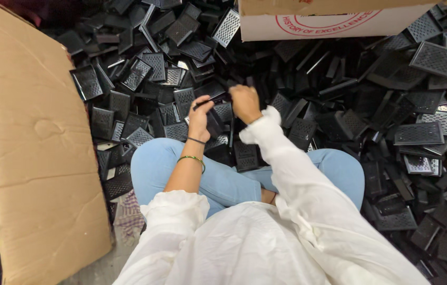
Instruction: The person sits on the floor and repeatedly picks up small black metal parts from a large pile. They align and press two pieces together by hand, then place the assembled unit back into the pile. This cycle repeats continuously.
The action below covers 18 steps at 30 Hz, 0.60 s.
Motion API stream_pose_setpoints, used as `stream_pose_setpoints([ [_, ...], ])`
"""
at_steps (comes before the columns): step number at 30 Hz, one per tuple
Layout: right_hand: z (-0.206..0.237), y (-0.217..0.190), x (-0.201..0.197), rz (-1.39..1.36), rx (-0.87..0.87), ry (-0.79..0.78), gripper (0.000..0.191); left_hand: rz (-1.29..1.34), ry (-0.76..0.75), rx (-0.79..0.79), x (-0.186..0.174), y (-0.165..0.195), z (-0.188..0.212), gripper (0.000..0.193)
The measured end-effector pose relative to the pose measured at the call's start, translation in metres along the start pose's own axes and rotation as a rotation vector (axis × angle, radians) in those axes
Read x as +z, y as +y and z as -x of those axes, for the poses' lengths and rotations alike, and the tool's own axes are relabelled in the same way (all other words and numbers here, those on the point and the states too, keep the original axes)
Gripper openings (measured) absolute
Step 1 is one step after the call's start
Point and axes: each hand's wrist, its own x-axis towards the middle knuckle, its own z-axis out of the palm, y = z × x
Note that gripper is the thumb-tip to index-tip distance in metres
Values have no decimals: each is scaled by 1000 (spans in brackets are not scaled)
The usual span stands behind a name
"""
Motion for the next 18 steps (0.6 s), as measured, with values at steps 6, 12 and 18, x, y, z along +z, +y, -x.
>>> stream_pose_setpoints([
  [6,77,7,-28,-1256,702,274,44,-370,-169,-156,17,-16,15,29],
  [12,106,-10,-23,-1460,806,185,31,-294,-112,-173,19,-17,27,36],
  [18,105,-14,-26,-1273,550,75,40,-180,-304,-219,14,-15,26,36],
])
